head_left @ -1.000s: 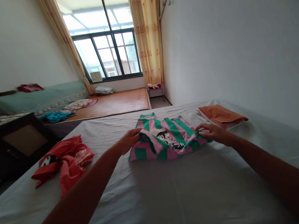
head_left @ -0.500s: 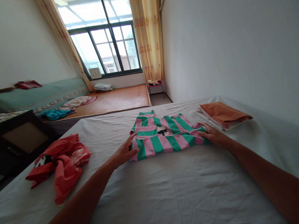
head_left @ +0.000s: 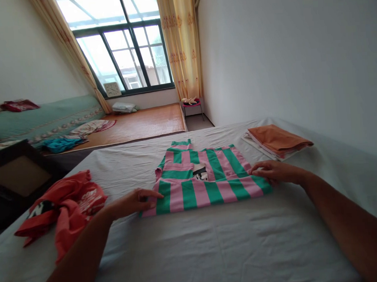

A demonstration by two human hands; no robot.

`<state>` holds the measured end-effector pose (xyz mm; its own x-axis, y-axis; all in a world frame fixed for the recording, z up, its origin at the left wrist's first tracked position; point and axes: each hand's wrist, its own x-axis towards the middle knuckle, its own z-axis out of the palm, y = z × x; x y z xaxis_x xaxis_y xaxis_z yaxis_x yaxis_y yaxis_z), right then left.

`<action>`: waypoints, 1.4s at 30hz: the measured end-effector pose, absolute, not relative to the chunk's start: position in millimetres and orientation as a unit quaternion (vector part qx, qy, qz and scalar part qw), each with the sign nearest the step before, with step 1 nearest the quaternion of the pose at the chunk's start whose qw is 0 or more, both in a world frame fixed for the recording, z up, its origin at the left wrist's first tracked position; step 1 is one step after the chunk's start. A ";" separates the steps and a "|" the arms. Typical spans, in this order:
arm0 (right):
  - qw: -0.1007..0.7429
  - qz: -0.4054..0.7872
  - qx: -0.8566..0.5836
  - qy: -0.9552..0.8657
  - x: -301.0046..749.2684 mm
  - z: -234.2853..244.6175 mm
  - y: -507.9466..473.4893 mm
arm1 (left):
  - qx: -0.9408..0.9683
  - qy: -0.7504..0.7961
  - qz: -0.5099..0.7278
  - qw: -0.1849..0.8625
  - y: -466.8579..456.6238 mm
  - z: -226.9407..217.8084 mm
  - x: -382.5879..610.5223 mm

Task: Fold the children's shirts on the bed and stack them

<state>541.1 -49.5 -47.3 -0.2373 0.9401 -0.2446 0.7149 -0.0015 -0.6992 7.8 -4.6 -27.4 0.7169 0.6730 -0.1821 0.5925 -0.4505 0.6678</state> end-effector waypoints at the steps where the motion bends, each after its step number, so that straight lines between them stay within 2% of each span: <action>1: 0.175 0.330 -0.630 -0.681 541.7 -49.5 -45.6 | 0.852 0.381 0.048 0.356 -4.9 -24.7 8.9; 3: 0.223 0.223 -0.671 -0.671 541.7 -53.0 -34.7 | 0.860 0.414 0.072 0.288 -3.7 -19.5 14.3; 5: 0.233 0.143 -0.676 -0.685 539.8 -54.9 -18.8 | 0.863 0.442 0.148 0.197 0.3 -16.6 25.0; 8: 0.182 0.079 -0.678 -0.708 532.9 -56.2 13.7 | 0.864 0.437 0.220 0.122 9.4 -19.7 52.2; 12: 0.121 0.023 -0.737 -0.665 518.1 -61.3 60.9 | 0.899 0.383 0.193 0.086 12.0 -32.7 100.2; 18: 0.115 0.005 -0.753 -0.648 498.0 -77.8 104.3 | 0.947 0.295 0.107 0.075 -14.9 -58.7 149.1; 23: 0.128 -0.021 -0.763 -0.634 512.7 -73.4 117.1 | 0.952 0.279 0.101 0.080 -28.9 -74.9 156.5; 27: 0.142 -0.048 -0.755 -0.638 498.9 -62.3 107.8 | 0.949 0.284 0.111 0.084 -23.1 -70.3 154.9; 30: 0.187 -0.073 -0.651 -0.732 444.8 -63.5 75.2 | 0.930 0.334 0.136 0.069 -4.5 -64.1 148.5; 32: 0.182 -0.027 -0.510 -0.840 403.2 -72.0 44.0 | 0.913 0.383 0.131 0.056 12.3 -64.3 140.7; 34: 0.168 0.014 -0.455 -0.874 377.8 -84.2 13.8 | 0.894 0.435 0.101 0.040 27.3 -68.6 131.6; 39: 0.100 -0.013 -0.629 -0.771 426.8 -108.4 -28.6 | 0.845 0.532 0.054 0.008 40.5 -81.5 117.4; 42: 0.071 -0.049 -0.677 -0.731 478.4 -114.3 -41.4 | 0.824 0.564 0.050 0.009 39.7 -82.9 118.0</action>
<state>478.4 -41.4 -114.3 -0.0736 0.9828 0.1696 0.9966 0.0788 -0.0245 118.0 39.7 -82.9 0.3597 0.9303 0.0718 0.9284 -0.3646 0.0720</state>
